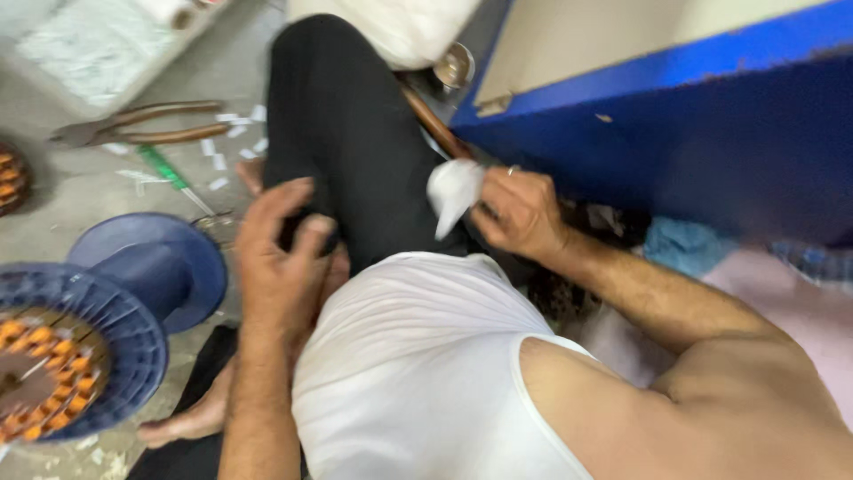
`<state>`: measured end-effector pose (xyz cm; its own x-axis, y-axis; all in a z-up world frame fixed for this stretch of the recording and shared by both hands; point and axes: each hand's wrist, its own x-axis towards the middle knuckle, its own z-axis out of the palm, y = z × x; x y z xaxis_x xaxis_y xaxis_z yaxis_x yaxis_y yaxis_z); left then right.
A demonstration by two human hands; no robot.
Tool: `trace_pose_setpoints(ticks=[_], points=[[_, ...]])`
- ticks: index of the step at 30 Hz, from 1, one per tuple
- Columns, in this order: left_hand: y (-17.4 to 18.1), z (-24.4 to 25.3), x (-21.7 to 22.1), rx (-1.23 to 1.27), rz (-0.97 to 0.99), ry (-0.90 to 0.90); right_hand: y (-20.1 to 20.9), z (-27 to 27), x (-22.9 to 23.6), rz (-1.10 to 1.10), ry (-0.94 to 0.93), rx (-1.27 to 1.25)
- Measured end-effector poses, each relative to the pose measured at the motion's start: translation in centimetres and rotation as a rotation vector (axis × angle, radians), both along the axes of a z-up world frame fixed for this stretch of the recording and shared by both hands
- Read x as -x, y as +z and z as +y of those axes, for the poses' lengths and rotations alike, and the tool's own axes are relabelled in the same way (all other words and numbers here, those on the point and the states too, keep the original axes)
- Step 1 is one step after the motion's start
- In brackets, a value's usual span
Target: The person sits on the floor and assembles a motor stator by inserting small white insulating pieces into the slots of a copper-wound stator core. They use a green-handled screwdriver to press the pieces into place and rotate the stator to access different slots. The person also uses pliers to adjust components and handles a white cloth at the end.
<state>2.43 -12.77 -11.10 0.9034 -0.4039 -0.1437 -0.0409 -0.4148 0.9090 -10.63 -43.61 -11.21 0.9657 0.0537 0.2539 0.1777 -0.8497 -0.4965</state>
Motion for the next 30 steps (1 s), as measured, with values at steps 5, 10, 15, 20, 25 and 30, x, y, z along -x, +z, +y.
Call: trace_pose_setpoints(ticks=[5, 10, 15, 20, 25, 30], points=[[2.4, -1.7, -0.6, 0.272, -0.174, -0.42, 6.2, 6.2, -5.3, -0.306, 0.27, -0.145], [1.2, -0.2, 1.3, 0.663, 0.059, -0.233, 8.5, 11.8, -8.0, -0.259, 0.308, -0.441], [-0.3, 2.9, 2.3, 0.84, 0.239, 0.031, 10.4, 14.1, -10.1, 0.002, 0.307, -0.628], [-0.6, 4.3, 3.5, 0.843, 0.354, 0.192, 10.2, 14.8, -12.7, 0.026, 0.353, -0.625], [-0.1, 4.3, 3.4, 0.899, 0.123, 0.254, 8.6, 15.1, -13.9, 0.277, 0.403, -0.937], [0.4, 4.1, 3.0, 0.997, 0.202, 0.312, 8.0, 14.8, -13.6, 0.248, 0.589, -1.018]])
